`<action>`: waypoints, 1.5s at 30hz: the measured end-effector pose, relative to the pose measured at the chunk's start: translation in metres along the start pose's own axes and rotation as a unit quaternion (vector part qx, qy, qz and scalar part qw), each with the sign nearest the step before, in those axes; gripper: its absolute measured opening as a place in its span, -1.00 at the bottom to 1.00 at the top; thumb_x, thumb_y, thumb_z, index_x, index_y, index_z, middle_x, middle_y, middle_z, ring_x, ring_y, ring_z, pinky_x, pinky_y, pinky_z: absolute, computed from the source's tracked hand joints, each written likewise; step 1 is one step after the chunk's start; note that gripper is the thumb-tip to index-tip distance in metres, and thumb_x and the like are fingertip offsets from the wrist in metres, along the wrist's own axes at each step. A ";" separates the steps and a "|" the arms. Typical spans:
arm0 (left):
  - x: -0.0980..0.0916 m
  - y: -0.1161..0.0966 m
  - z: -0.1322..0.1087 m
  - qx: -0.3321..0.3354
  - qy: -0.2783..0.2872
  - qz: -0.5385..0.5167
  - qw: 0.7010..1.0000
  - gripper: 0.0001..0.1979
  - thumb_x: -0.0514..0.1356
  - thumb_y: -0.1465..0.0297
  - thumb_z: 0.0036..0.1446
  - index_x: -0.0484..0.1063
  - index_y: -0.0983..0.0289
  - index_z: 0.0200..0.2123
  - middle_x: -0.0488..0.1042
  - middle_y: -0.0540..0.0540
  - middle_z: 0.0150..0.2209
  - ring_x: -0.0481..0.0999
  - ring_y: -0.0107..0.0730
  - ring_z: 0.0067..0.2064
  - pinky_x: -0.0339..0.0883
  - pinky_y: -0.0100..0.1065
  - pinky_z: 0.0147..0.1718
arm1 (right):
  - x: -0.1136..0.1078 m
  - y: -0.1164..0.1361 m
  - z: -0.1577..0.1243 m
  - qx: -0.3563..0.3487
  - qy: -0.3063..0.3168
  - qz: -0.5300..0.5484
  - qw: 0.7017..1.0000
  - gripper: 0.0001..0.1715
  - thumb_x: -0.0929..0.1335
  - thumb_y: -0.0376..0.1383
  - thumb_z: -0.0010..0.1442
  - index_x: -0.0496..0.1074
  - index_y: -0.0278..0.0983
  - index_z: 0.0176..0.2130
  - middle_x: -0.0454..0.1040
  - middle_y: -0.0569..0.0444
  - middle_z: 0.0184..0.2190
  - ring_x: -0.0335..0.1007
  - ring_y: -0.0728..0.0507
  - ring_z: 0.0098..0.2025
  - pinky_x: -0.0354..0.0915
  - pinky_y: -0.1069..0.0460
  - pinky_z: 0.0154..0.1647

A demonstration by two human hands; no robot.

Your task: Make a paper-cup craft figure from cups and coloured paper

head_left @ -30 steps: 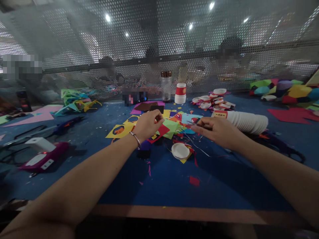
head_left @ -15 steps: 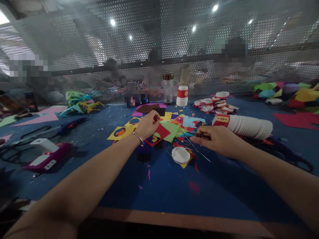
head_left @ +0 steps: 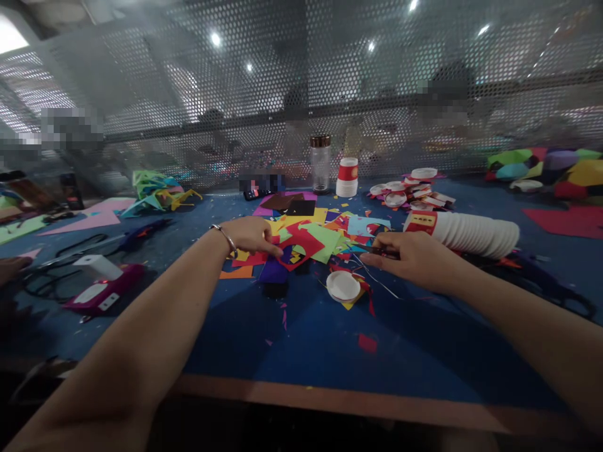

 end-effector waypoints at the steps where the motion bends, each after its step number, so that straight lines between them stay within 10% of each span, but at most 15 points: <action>1: 0.000 0.000 -0.003 -0.006 0.012 0.032 0.999 -0.59 0.49 0.03 -0.30 0.45 0.16 -0.53 0.41 -0.03 -0.68 0.40 -0.28 -0.58 0.09 -0.34 -0.54 | 0.000 0.000 0.000 0.002 0.004 -0.004 1.000 -0.34 0.26 0.31 0.20 0.28 -0.16 -0.52 0.40 0.04 -0.60 0.32 -0.13 -0.54 0.10 -0.03 -0.49; 11: 0.010 -0.004 0.000 0.070 0.030 0.072 0.994 -0.47 0.46 -0.02 -0.28 0.31 0.16 -0.41 0.45 -0.01 -0.46 0.40 -0.26 -0.41 0.11 -0.35 -0.43 | -0.001 -0.001 0.000 0.034 0.007 -0.006 0.999 -0.49 0.28 0.19 0.20 0.35 -0.17 -0.41 0.40 0.06 -0.58 0.32 -0.15 -0.51 0.14 -0.05 -0.42; 20: -0.007 0.009 -0.003 0.051 0.076 -0.204 0.975 -0.44 0.46 0.24 -0.19 0.42 0.19 -0.08 0.38 -0.12 -0.61 0.45 -0.31 -0.58 0.26 -0.34 -0.54 | -0.001 -0.002 0.000 0.042 0.028 0.000 0.999 -0.45 0.29 0.20 0.21 0.22 -0.15 -0.48 0.38 0.06 -0.54 0.30 -0.15 -0.48 0.11 -0.05 -0.42; 26: -0.031 0.012 -0.015 0.026 -0.050 -0.272 0.961 -0.64 0.50 0.26 -0.19 0.57 0.24 -0.30 0.57 0.03 -0.49 0.48 -0.39 -0.53 0.36 -0.39 -0.56 | 0.000 0.000 -0.001 0.046 0.025 0.065 0.997 -0.45 0.29 0.21 0.24 0.28 -0.16 -0.46 0.34 0.11 -0.57 0.27 -0.13 -0.50 0.11 -0.04 -0.43; 30: -0.019 -0.011 -0.016 0.058 -0.182 -0.390 0.901 -0.66 0.46 0.24 -0.03 0.54 0.26 -0.21 0.61 0.05 -0.34 0.51 -0.43 -0.47 0.36 -0.44 -0.57 | 0.002 0.001 -0.002 0.050 -0.012 0.128 0.990 -0.35 0.27 0.31 0.23 0.35 -0.18 -0.42 0.38 0.11 -0.54 0.29 -0.12 -0.47 0.14 -0.03 -0.41; 37: 0.054 -0.071 -0.007 0.107 -0.078 -0.676 0.725 -0.71 0.48 0.36 0.01 0.49 0.27 -0.24 0.61 0.01 -0.33 0.56 -0.45 -0.37 0.55 -0.37 -0.32 | 0.002 0.005 -0.007 0.060 -0.015 0.215 0.975 -0.35 0.30 0.30 0.23 0.40 -0.20 -0.41 0.31 0.14 -0.52 0.20 -0.08 -0.47 0.12 0.01 -0.44; 45: 0.070 -0.075 -0.016 0.083 -0.057 -0.730 0.675 -0.75 0.51 0.36 -0.02 0.54 0.32 -0.36 0.60 0.03 -0.41 0.56 -0.44 -0.37 0.53 -0.34 -0.26 | 0.004 0.008 -0.010 0.057 -0.005 0.254 0.966 -0.37 0.32 0.28 0.25 0.41 -0.21 -0.39 0.30 0.16 -0.53 0.16 -0.05 -0.49 0.05 0.02 -0.48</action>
Point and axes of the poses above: each hand's wrist, its own z-axis towards the middle knuckle, its own x-axis out of the palm, y = z × x, the point moved 1 cm from there along z, towards the middle knuckle
